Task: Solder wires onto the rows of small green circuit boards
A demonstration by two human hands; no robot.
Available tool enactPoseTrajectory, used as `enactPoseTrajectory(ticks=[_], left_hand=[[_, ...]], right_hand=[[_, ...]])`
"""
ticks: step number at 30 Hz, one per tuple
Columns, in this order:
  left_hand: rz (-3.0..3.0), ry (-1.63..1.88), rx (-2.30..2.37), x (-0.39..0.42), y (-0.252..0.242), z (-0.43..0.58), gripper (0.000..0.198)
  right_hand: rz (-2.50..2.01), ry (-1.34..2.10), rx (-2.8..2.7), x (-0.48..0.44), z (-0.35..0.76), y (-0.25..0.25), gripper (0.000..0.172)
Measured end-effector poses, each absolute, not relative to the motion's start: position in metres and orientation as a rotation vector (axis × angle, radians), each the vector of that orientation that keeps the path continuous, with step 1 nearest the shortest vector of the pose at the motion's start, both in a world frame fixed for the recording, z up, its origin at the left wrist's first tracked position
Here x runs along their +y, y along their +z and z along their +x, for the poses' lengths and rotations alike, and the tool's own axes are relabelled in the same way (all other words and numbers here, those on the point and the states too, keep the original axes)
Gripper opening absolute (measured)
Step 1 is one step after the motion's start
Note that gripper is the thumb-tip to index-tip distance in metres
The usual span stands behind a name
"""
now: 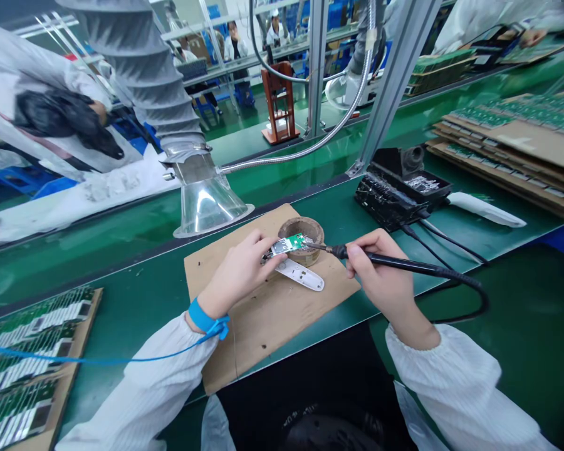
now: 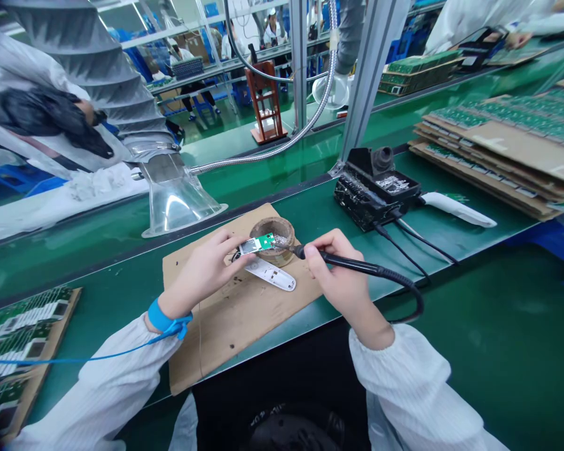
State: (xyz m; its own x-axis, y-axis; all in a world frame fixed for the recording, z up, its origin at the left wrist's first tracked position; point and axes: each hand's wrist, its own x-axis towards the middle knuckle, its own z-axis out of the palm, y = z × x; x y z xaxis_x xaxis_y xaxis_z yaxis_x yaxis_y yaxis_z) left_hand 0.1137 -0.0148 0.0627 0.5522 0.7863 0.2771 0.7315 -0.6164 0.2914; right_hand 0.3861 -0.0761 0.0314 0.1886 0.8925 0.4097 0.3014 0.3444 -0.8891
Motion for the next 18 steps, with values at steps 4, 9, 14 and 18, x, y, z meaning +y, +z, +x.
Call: enactPoseTrajectory(ticks=[4, 9, 14, 18], left_hand=[[2.633, 0.560, 1.314, -0.0157, 0.0640, 0.1143, 0.026], [2.615, 0.526, 1.326, -0.0164, 0.0663, 0.1155, 0.024], [2.610, 0.508, 1.332, -0.0165, 0.0675, 0.1163, 0.024], [2.606, 0.501, 1.333, -0.0170, 0.0684, 0.1167, 0.024]], right_hand=[[-1.235, 0.564, -1.383, -0.0725, 0.3835, 0.0302, 0.024], [-1.250, 0.499, -1.448, -0.0702, 0.3817, 0.0327, 0.019], [-1.229, 0.475, -1.474, -0.0702, 0.3804, 0.0342, 0.016], [-1.222, 0.481, -1.472, -0.0704, 0.3794, 0.0340, 0.015]])
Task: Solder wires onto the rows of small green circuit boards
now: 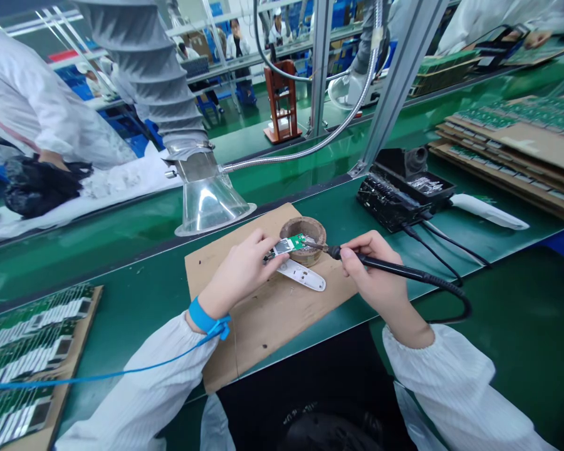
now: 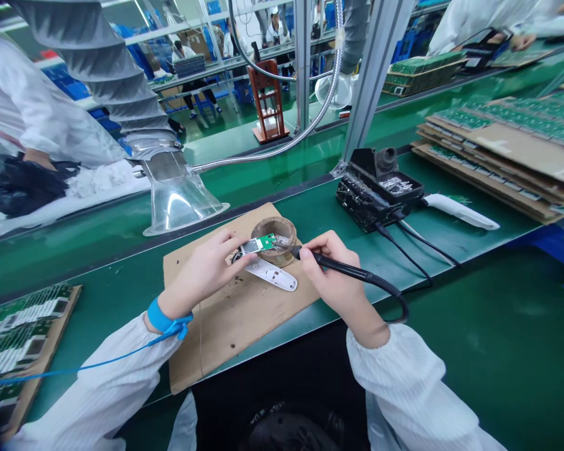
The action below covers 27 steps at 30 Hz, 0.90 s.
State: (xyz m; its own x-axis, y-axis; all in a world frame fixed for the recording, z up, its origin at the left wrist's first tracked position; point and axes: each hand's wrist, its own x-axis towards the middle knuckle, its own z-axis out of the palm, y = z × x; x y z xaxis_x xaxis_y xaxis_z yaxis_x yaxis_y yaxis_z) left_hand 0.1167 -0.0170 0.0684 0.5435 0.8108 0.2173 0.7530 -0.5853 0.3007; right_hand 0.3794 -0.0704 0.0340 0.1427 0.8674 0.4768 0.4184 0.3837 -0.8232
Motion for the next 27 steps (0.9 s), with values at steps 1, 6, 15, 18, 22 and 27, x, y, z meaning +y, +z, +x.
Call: enactPoseTrajectory(ticks=[1, 6, 15, 18, 22, 27], left_hand=[[2.606, 0.502, 1.332, -0.017, 0.069, 0.117, 0.023], [2.625, 0.514, 1.317, -0.017, 0.069, 0.116, 0.023], [2.610, 0.483, 1.342, -0.017, 0.068, 0.118, 0.023], [2.585, 0.502, 1.307, -0.016, 0.071, 0.117, 0.021], [2.575, 0.924, 1.343, -0.021, 0.074, 0.116, 0.025], [2.720, 0.860, 1.345, -0.027, 0.075, 0.117, 0.021]], right_hand=[[-1.223, 0.481, -1.470, -0.070, 0.379, 0.034, 0.015], [-1.230, 0.479, -1.468, -0.070, 0.379, 0.034, 0.015], [-1.207, 0.502, -1.445, -0.070, 0.379, 0.031, 0.016], [-1.128, 0.511, -1.333, -0.071, 0.383, 0.032, 0.017], [-1.072, 0.471, -1.165, -0.071, 0.394, 0.035, 0.021], [-1.107, 0.493, -1.072, -0.071, 0.410, 0.035, 0.025]])
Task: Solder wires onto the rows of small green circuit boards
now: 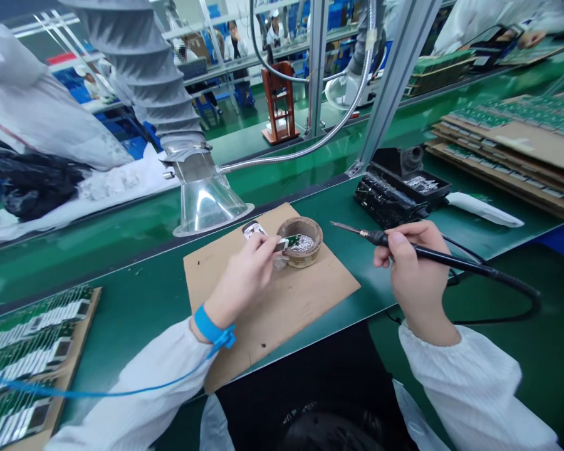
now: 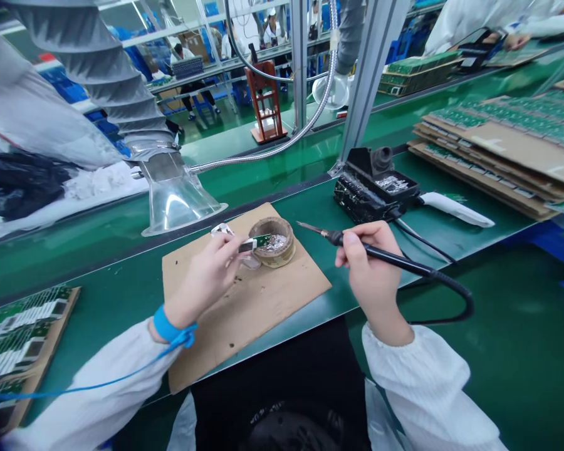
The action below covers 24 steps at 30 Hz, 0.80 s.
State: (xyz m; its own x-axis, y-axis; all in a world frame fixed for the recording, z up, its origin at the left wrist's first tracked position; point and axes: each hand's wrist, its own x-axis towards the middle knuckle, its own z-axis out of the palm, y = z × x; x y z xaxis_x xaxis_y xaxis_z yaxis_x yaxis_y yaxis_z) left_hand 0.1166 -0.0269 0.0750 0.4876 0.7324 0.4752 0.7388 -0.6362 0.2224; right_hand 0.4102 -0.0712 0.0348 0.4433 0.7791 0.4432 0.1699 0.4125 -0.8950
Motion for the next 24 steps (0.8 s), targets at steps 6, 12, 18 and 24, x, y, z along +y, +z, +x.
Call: enactPoseTrajectory(ticks=[6, 12, 18, 24], left_hand=[[-2.551, -0.948, -1.301, -0.019, 0.095, 0.109, 0.030], [-2.685, -0.952, -1.353, -0.023, 0.082, 0.112, 0.027], [-2.823, -0.842, -1.430, -0.025, 0.061, 0.117, 0.026], [-2.823, -0.666, -1.475, -0.023, 0.052, 0.118, 0.029]], right_hand=[[-1.072, 0.468, -0.965, -0.070, 0.421, 0.037, 0.020], [-1.073, 0.457, -0.946, -0.069, 0.428, 0.039, 0.019], [-1.066, 0.499, -0.960, -0.072, 0.427, 0.034, 0.023], [-1.085, 0.561, -1.012, -0.075, 0.424, 0.029, 0.021]])
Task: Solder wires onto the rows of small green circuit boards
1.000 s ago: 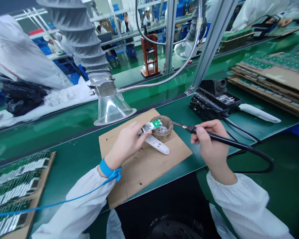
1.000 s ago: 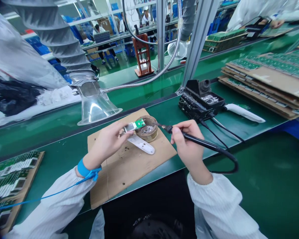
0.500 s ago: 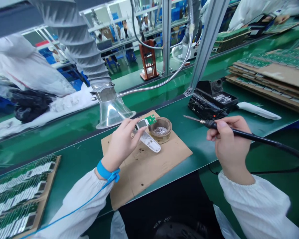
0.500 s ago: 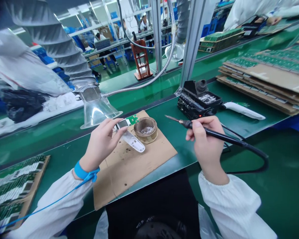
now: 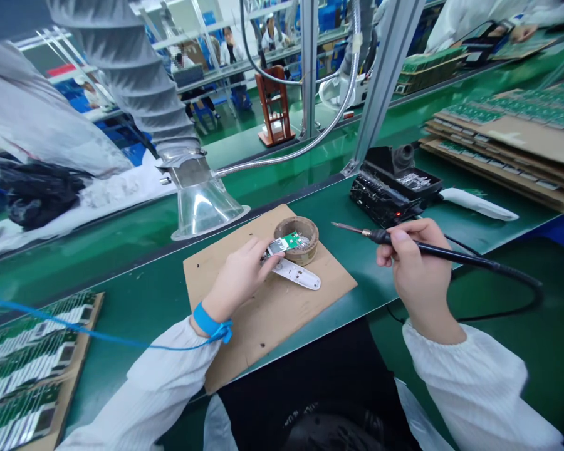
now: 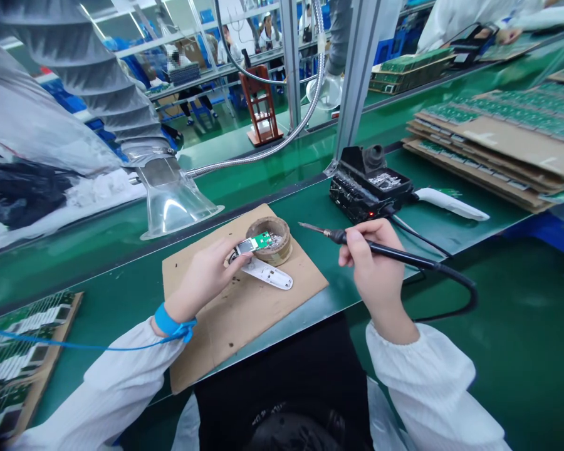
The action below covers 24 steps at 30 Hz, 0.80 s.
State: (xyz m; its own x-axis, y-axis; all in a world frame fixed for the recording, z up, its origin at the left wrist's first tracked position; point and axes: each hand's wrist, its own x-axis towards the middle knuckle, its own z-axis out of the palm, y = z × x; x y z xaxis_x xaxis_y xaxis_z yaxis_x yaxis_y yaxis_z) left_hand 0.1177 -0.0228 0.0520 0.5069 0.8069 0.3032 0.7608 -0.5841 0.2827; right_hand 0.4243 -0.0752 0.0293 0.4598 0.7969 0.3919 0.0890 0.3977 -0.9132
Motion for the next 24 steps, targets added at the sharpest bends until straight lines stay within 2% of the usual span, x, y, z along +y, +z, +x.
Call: enactPoseTrajectory(ticks=[10, 19, 24], left_hand=[[2.758, 0.462, 1.362, -0.015, 0.059, 0.118, 0.035], [2.794, 0.459, 1.328, -0.014, 0.063, 0.120, 0.028], [2.785, 0.324, 1.392, -0.018, 0.066, 0.123, 0.024]], right_hand=[[-1.097, 0.601, -1.086, -0.076, 0.413, 0.029, 0.021], [-1.067, 0.599, -1.160, -0.079, 0.402, 0.038, 0.019], [-1.066, 0.619, -1.212, -0.075, 0.395, 0.041, 0.019]])
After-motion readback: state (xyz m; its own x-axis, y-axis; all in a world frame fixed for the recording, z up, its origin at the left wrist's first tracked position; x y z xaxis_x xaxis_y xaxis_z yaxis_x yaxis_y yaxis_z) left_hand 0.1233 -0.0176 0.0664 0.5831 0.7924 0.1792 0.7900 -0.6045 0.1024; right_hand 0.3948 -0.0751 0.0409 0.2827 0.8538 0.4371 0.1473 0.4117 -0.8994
